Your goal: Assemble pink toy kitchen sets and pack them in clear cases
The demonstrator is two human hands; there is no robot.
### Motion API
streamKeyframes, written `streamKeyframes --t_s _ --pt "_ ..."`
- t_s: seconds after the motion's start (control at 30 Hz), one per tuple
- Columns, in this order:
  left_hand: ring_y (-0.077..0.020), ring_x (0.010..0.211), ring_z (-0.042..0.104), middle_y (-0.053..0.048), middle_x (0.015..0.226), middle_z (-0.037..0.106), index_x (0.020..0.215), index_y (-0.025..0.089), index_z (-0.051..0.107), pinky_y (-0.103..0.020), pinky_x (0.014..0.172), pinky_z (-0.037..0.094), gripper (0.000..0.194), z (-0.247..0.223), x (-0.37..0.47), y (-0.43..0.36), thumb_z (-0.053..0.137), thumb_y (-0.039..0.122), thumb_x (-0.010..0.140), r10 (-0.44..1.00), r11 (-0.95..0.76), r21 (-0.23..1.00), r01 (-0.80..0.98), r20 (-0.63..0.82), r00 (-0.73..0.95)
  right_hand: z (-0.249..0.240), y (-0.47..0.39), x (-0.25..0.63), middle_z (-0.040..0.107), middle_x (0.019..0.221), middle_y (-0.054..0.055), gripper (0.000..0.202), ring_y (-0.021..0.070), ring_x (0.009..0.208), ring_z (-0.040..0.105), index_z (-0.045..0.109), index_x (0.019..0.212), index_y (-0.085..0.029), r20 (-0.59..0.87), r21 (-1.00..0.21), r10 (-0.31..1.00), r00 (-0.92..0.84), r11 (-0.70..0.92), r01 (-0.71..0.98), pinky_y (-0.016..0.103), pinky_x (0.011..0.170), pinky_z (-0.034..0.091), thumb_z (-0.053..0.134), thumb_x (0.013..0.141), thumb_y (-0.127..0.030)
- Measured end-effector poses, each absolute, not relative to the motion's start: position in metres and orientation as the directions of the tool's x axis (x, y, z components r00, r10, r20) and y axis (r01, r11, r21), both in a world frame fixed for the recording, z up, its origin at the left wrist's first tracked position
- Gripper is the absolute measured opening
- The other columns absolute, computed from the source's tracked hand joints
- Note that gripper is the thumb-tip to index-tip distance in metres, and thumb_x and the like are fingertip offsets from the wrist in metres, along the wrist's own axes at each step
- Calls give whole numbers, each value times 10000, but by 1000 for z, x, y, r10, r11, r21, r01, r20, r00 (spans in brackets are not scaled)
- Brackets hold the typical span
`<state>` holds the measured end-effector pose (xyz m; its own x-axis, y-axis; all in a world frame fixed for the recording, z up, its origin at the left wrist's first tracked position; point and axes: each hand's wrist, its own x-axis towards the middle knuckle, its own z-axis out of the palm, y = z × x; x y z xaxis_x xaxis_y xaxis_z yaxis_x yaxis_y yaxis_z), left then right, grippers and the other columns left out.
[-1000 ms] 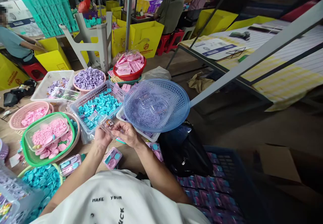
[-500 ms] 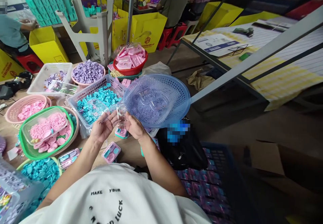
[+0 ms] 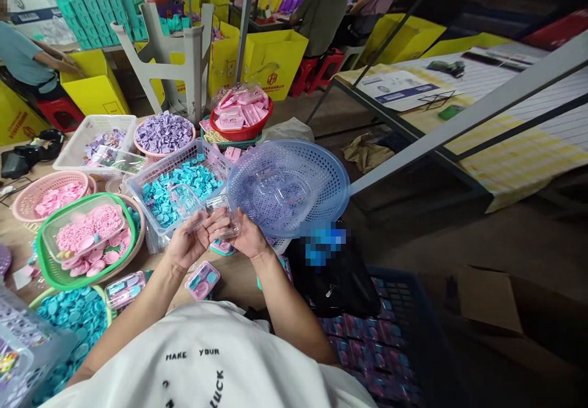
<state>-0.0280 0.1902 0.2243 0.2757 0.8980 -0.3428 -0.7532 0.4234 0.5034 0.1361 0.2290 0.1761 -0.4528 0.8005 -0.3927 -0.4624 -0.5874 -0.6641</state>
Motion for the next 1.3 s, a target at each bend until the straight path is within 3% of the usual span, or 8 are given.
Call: streamKeyframes --t_s 0.2,0.3,0.4,0.53,0.67,0.8,1.03,1.3 --pt "-216 938 725 -111 1106 743 905 160 634 -367 902 550 75 183 -47 199 638 164 830 864 352 685 -638 -499 -60 179 227 144 530 775 -32 515 119 643 458 640 1161 -267 -155 -887 962 -226 -236 -397 252 631 474 689 784 -613" --pt "-166 800 687 -64 1026 733 1023 180 604 -310 798 526 351 165 -43 199 624 50 698 833 290 831 -474 -464 -303 190 222 140 546 867 -4 572 147 721 518 583 1272 -275 -1 -978 972 -236 -51 -204 299 726 515 640 829 -634" --pt "-185 885 674 -45 1113 723 1046 208 620 -298 806 525 452 167 -29 193 660 66 619 918 271 844 -463 -371 -139 199 219 127 607 1021 78 666 233 927 586 554 1326 -224 146 -974 978 -151 169 149 401 916 519 670 820 -642" --pt "-249 995 682 -40 1061 737 903 209 650 -386 904 561 302 176 -23 191 782 282 641 906 402 666 -629 -388 168 201 222 114 608 1233 193 797 346 1172 567 467 1437 -167 277 -828 953 -123 301 473 489 1064 450 683 830 -636" --pt "-327 1125 674 -86 1019 756 1013 195 691 -470 992 549 513 165 -37 203 740 614 721 868 478 558 -679 -420 266 205 225 114 635 1228 165 740 313 1181 604 465 1443 -176 307 -817 916 -257 392 422 429 1049 473 646 881 -621" --pt "-310 1147 680 -84 1075 768 1105 201 700 -441 1000 555 520 154 -41 217 767 589 765 887 445 608 -658 -400 230 214 224 115 683 1129 98 533 231 1049 661 514 1372 -211 374 -853 912 -171 410 324 351 940 526 566 964 -550" --pt "-216 1123 686 -42 1140 749 1123 229 710 -308 1030 531 648 153 -28 226 948 478 574 961 178 622 -763 -276 0 214 228 96 683 1081 128 285 251 1049 628 657 1216 -181 312 -537 892 -327 449 714 411 966 518 490 1035 -324" --pt "-273 1017 723 -97 1071 760 1048 186 712 -371 938 588 764 132 -41 223 961 579 441 938 313 508 -803 -297 178 244 264 147 654 1196 87 309 165 1111 624 612 1299 -175 370 -583 710 -600 680 445 302 1018 497 464 1034 -232"
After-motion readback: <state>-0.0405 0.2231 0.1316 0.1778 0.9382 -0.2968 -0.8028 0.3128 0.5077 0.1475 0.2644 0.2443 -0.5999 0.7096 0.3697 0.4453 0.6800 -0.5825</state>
